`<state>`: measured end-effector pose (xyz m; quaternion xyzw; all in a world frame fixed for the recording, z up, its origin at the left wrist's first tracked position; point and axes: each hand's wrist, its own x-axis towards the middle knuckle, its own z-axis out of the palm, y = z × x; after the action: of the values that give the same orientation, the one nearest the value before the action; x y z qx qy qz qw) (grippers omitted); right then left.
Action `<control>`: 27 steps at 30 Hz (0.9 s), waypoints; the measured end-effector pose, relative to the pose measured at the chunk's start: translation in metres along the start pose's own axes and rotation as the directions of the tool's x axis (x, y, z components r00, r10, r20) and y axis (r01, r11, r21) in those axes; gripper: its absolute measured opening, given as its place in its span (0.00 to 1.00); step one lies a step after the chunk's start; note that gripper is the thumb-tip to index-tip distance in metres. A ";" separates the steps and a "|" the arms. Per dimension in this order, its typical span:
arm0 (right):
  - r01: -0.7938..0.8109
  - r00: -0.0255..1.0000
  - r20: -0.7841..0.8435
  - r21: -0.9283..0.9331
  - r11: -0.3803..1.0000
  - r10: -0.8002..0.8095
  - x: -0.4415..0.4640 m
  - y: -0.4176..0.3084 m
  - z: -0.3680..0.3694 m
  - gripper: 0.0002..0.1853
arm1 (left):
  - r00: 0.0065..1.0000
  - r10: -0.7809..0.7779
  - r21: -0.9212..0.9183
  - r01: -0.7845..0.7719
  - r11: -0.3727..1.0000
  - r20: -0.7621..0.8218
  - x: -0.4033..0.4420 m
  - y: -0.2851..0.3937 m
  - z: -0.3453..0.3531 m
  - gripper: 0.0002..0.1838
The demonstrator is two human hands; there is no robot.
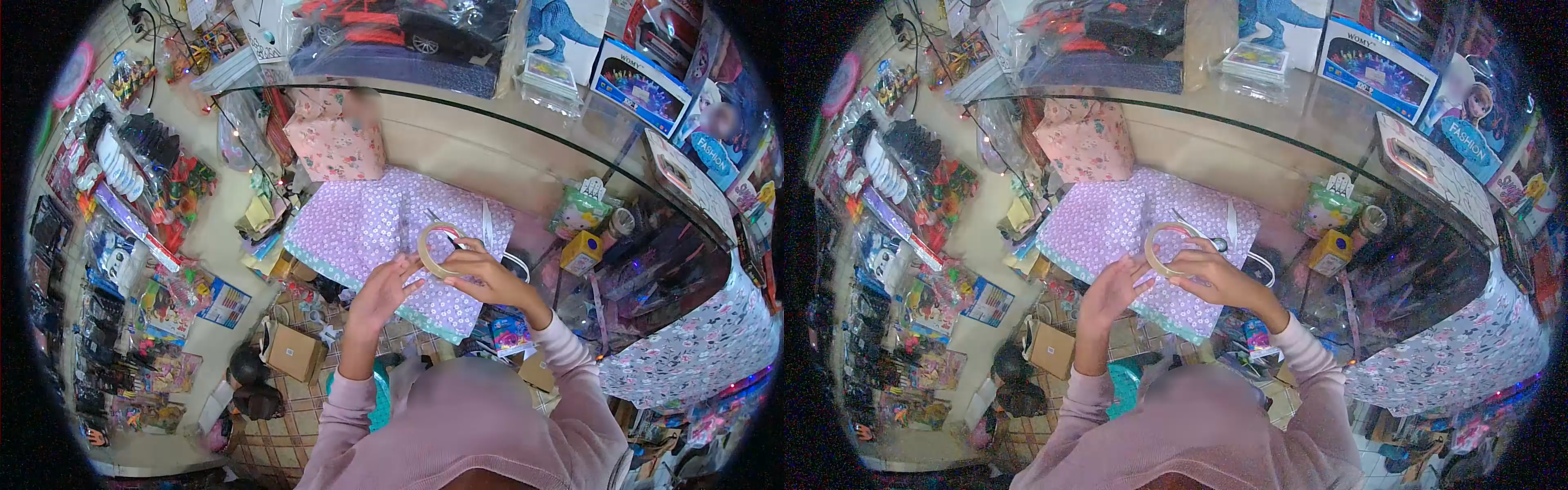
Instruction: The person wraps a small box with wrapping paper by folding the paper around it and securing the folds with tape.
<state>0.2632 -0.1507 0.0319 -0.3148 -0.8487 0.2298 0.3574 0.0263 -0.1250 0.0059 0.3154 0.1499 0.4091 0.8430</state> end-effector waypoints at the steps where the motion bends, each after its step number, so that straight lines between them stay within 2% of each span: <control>1: 0.001 1.000 0.006 -0.014 1.000 -0.001 0.001 -0.003 -0.003 0.10 | 0.999 0.016 0.079 -0.014 0.997 -0.033 -0.001 0.000 0.002 0.10; 4: 0.028 1.000 0.012 -0.037 0.999 -0.028 0.002 -0.005 -0.009 0.09 | 1.000 0.023 0.234 -0.023 0.972 0.006 -0.003 -0.001 0.002 0.16; 7: 0.041 0.999 0.001 -0.050 0.998 -0.041 0.000 -0.004 -0.011 0.10 | 1.000 0.015 0.298 -0.017 0.954 0.010 -0.005 -0.003 0.006 0.11; 10: 0.037 0.999 -0.035 -0.098 0.995 -0.041 -0.003 0.004 -0.006 0.11 | 0.998 -0.055 0.299 0.062 0.952 -0.033 -0.004 -0.008 0.008 0.12; 13: 0.009 0.999 -0.042 -0.193 0.981 -0.017 -0.006 0.022 -0.001 0.12 | 0.981 -0.104 0.265 0.145 0.953 -0.162 0.000 -0.010 0.002 0.12; 14: -0.004 0.999 -0.040 -0.232 0.973 -0.006 -0.007 0.028 -0.001 0.12 | 0.985 -0.070 0.259 0.110 0.959 -0.160 0.001 -0.012 -0.001 0.13; 16: -0.035 0.999 -0.039 -0.186 0.982 0.028 -0.009 0.033 0.001 0.12 | 0.988 0.004 0.252 0.035 0.967 -0.153 0.003 -0.014 -0.010 0.15; 19: -0.071 0.995 -0.076 -0.159 0.985 0.060 -0.009 0.038 0.007 0.10 | 0.987 -0.034 0.098 0.050 0.994 -0.156 0.008 -0.017 -0.027 0.14; 21: -0.089 0.988 -0.143 -0.161 0.983 0.066 -0.008 0.039 0.011 0.09 | 0.985 -0.002 0.116 0.022 0.993 -0.173 0.008 -0.020 -0.027 0.14; 24: -0.356 0.915 -0.230 -0.076 0.931 0.331 -0.005 0.047 0.012 0.10 | 0.974 0.043 0.206 0.003 0.979 -0.221 0.009 -0.020 -0.016 0.14; 25: -0.325 0.927 -0.244 -0.140 0.935 0.285 -0.003 0.045 0.012 0.11 | 0.969 0.059 0.246 0.001 0.969 -0.239 0.010 -0.019 -0.013 0.14; 27: -0.262 0.945 -0.266 -0.263 0.928 0.191 0.003 0.036 0.011 0.14 | 0.965 0.083 0.208 -0.030 0.978 -0.251 0.012 -0.015 -0.014 0.12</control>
<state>0.2671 -0.1250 0.0041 -0.4861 -0.7825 0.1016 0.3755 0.0352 -0.1168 -0.0146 0.3478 0.2900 0.4532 0.7678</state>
